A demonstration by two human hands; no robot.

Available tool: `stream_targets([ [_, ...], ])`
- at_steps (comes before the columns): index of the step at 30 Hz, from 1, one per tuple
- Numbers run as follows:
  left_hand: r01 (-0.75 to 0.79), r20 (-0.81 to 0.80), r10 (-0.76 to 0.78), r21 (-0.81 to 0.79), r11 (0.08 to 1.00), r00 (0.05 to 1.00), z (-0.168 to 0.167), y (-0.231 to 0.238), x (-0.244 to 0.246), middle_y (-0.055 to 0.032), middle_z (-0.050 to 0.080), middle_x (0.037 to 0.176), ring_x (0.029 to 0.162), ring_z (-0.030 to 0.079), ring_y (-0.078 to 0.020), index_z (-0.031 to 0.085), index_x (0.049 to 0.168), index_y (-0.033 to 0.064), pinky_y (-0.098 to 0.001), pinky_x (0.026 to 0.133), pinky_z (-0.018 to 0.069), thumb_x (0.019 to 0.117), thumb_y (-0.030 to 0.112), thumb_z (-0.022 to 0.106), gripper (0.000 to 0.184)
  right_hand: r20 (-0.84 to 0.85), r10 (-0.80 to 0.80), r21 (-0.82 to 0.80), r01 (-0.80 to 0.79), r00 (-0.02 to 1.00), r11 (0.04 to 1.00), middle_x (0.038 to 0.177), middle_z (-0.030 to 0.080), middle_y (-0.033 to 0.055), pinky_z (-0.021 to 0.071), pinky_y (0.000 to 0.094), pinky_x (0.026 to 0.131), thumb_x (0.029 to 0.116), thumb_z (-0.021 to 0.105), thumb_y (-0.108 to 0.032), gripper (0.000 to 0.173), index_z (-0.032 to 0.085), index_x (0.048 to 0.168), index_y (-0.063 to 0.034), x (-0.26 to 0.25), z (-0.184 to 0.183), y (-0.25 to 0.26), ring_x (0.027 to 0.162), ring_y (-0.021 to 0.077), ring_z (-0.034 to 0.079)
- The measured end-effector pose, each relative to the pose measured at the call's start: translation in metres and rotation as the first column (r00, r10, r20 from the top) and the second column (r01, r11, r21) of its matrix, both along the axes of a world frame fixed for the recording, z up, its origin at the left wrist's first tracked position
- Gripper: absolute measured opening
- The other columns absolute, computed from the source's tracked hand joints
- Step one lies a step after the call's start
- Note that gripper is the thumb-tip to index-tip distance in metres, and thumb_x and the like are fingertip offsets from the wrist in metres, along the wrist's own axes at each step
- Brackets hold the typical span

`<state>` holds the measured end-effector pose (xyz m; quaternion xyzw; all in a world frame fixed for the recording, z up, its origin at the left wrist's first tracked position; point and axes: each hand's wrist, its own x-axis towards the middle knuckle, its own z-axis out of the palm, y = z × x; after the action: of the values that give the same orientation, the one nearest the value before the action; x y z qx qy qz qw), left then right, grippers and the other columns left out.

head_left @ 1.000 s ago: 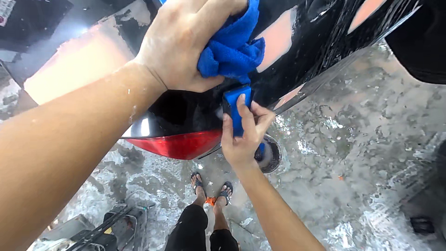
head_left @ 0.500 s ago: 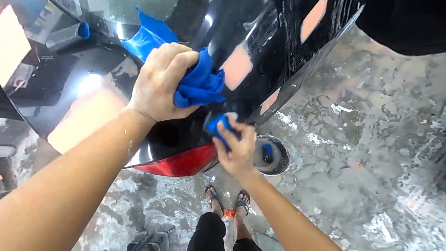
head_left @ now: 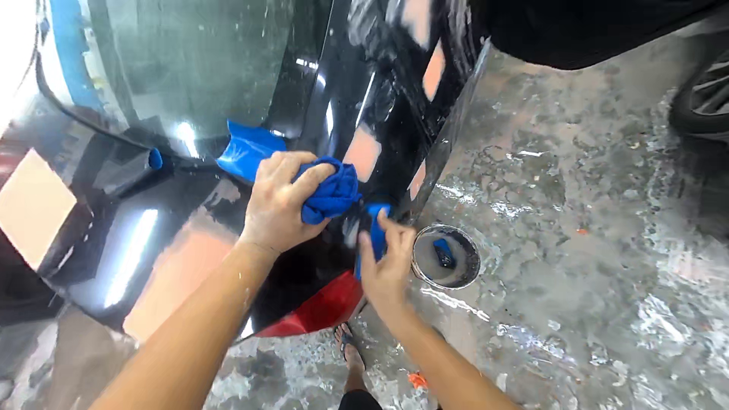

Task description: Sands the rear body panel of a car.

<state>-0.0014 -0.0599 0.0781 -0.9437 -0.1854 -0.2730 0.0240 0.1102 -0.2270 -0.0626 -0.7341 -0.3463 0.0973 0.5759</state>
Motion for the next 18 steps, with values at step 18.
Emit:
stream_targets([
  [18, 0.108, 0.065, -0.099, -0.153, 0.982, 0.993, 0.002, 0.011, -0.001, -0.0087, 0.067, 0.108, 0.101, 0.062, -0.0293, 0.07, 0.117, 0.0155, -0.0509, 0.087, 0.0496, 0.072, 0.03, 0.083, 0.049, -0.231, -0.326, -0.337, 0.239, 0.917, 0.911, 0.118, 0.064, 0.025, 0.0531, 0.0655, 0.079, 0.0969, 0.065, -0.043, 0.048, 0.06, 0.136, -0.0151, 0.007, 0.028, 0.032, 0.104, 0.0438, 0.064],
])
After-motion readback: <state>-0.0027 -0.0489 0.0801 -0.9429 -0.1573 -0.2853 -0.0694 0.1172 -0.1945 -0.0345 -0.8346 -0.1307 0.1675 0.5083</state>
